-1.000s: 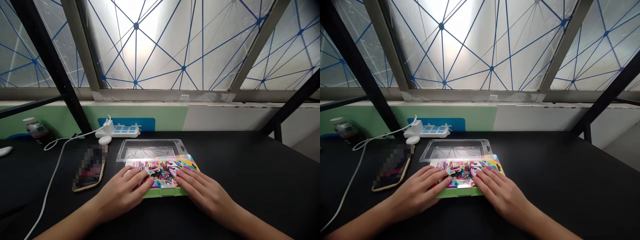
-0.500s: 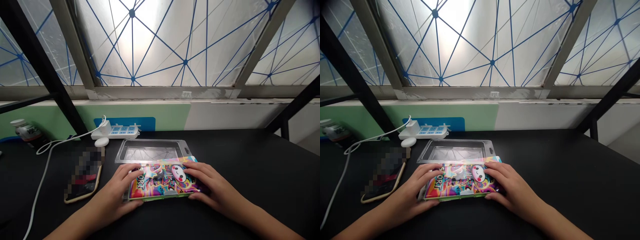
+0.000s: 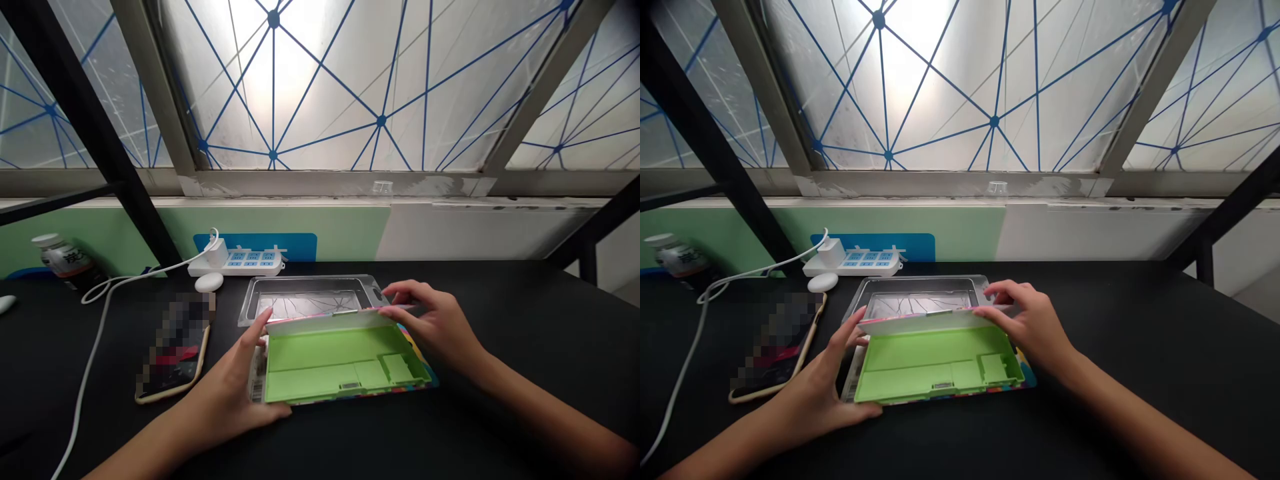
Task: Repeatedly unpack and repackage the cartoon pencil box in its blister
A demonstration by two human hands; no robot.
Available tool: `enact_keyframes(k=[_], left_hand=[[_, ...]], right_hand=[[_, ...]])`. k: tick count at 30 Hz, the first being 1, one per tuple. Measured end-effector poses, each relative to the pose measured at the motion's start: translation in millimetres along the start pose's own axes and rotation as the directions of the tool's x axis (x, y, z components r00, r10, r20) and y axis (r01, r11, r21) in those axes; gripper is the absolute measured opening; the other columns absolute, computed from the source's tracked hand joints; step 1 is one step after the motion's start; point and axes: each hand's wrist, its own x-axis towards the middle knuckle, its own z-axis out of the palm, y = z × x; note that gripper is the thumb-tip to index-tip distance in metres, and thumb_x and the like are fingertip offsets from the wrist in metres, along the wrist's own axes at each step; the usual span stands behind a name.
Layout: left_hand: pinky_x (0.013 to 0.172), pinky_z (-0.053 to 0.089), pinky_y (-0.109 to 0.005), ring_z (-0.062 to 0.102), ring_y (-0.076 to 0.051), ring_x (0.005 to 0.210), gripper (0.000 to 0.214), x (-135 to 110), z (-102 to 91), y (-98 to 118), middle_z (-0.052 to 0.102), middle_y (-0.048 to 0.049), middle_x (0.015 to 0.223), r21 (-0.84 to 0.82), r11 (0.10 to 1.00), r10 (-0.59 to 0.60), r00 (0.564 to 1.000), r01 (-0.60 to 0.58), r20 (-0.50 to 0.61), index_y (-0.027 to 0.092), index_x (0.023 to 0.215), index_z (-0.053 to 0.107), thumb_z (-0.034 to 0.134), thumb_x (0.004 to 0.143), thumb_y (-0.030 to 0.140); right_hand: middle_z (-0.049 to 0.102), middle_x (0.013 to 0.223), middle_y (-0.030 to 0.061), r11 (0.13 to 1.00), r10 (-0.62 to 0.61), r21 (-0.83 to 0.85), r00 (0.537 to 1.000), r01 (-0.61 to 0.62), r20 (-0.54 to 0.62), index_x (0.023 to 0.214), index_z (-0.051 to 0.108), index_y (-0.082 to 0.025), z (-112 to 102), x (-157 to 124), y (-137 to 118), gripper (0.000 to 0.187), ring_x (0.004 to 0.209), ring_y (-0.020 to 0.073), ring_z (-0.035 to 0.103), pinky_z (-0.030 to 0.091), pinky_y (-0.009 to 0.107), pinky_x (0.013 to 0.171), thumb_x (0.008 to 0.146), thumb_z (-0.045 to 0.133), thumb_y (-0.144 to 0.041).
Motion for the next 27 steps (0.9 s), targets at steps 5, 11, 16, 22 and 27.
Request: enact_keyframes(k=[5,11,16,22,27], left_hand=[[0.106,0.046,-0.053,0.055,-0.033,0.129,0.121,-4,1.7,-10,0.044,-0.0141,0.149,-0.064,0.997,0.048,0.998,-0.050,-0.028,0.039,0.156,-0.006,0.083,0.074,0.033],[0.106,0.048,-0.045,0.061,-0.027,0.121,0.101,1,-4.4,-3,0.058,-0.0085,0.135,-0.086,0.995,0.055,0.998,-0.057,-0.033,0.039,0.154,0.009,0.078,0.080,0.036],[0.109,0.045,-0.045,0.055,-0.030,0.129,0.069,2,-7.9,1,0.054,-0.0093,0.141,0.041,0.989,0.141,0.990,-0.141,0.009,0.034,0.144,0.034,0.071,0.086,0.036],[0.109,0.045,-0.043,0.053,-0.030,0.132,0.085,-1,-3.0,1,0.050,-0.0087,0.149,0.025,0.996,0.082,0.992,-0.085,0.095,0.037,0.151,0.020,0.073,0.084,0.035],[0.108,0.046,-0.045,0.055,-0.028,0.131,0.081,-3,-1.1,4,0.053,-0.0085,0.147,0.023,0.999,0.024,0.993,-0.027,0.118,0.037,0.152,0.017,0.067,0.089,0.036]], right_hand=[[0.072,0.084,0.0035,0.997,-0.069,0.024,0.997,0.070,-0.037,0.091,0.070,-0.025,2,-5,10,0.020,0.075,0.0202,0.067,0.054,0.032,0.067,0.092,0.062,-0.043],[0.069,0.116,0.0097,0.967,-0.247,0.025,0.916,0.253,0.316,0.116,0.069,-0.027,-16,-34,17,0.026,0.104,0.0253,0.067,0.057,0.038,0.086,0.094,0.061,-0.038],[0.059,0.138,0.0117,0.945,-0.273,-0.076,0.898,0.317,0.345,0.139,0.053,-0.030,-14,-52,23,0.060,0.123,0.0306,0.058,0.053,0.046,0.099,0.083,0.074,-0.041],[0.073,0.107,0.0081,0.991,-0.117,-0.048,0.979,0.127,0.166,0.122,0.062,-0.025,-12,-58,25,0.039,0.092,0.0249,0.070,0.059,0.035,0.077,0.087,0.066,-0.043],[0.072,0.101,0.0054,0.998,0.057,-0.020,0.966,-0.053,0.251,0.115,0.062,-0.024,-14,-48,21,0.032,0.083,0.0223,0.070,0.058,0.032,0.068,0.093,0.056,-0.048]])
